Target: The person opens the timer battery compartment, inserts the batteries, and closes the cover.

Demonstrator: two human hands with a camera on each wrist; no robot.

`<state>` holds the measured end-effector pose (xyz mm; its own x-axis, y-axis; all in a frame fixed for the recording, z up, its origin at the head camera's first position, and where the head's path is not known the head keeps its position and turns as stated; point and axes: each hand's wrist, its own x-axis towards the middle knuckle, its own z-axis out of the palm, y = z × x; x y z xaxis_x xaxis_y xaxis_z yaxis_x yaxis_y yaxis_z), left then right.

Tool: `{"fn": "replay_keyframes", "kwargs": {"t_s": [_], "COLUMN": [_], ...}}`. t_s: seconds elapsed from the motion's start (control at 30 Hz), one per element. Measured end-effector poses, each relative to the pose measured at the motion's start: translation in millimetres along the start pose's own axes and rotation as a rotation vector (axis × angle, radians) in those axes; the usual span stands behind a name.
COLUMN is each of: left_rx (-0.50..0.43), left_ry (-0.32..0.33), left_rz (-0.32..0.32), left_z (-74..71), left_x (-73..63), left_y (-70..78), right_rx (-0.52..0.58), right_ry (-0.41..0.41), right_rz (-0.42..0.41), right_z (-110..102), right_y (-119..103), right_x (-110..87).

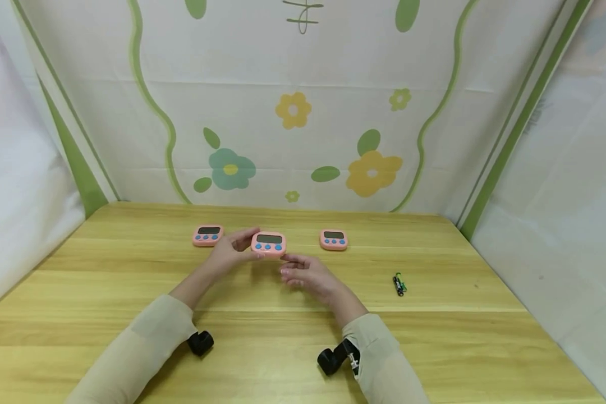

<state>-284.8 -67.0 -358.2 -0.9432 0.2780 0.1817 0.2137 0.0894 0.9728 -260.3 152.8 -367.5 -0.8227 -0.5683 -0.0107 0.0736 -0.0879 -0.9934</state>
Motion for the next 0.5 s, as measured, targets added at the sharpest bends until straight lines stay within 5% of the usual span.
{"fn": "replay_keyframes", "kwargs": {"t_s": [0.5], "left_rx": [-0.052], "left_ry": [-0.017], "left_rz": [0.009], "left_z": [13.2], "left_x": [-42.7], "left_y": [19.1], "right_rx": [-0.22], "right_ry": [0.074], "right_rz": [-0.07], "right_z": [15.7], "right_y": [-17.5], "right_x": [-12.3]}}
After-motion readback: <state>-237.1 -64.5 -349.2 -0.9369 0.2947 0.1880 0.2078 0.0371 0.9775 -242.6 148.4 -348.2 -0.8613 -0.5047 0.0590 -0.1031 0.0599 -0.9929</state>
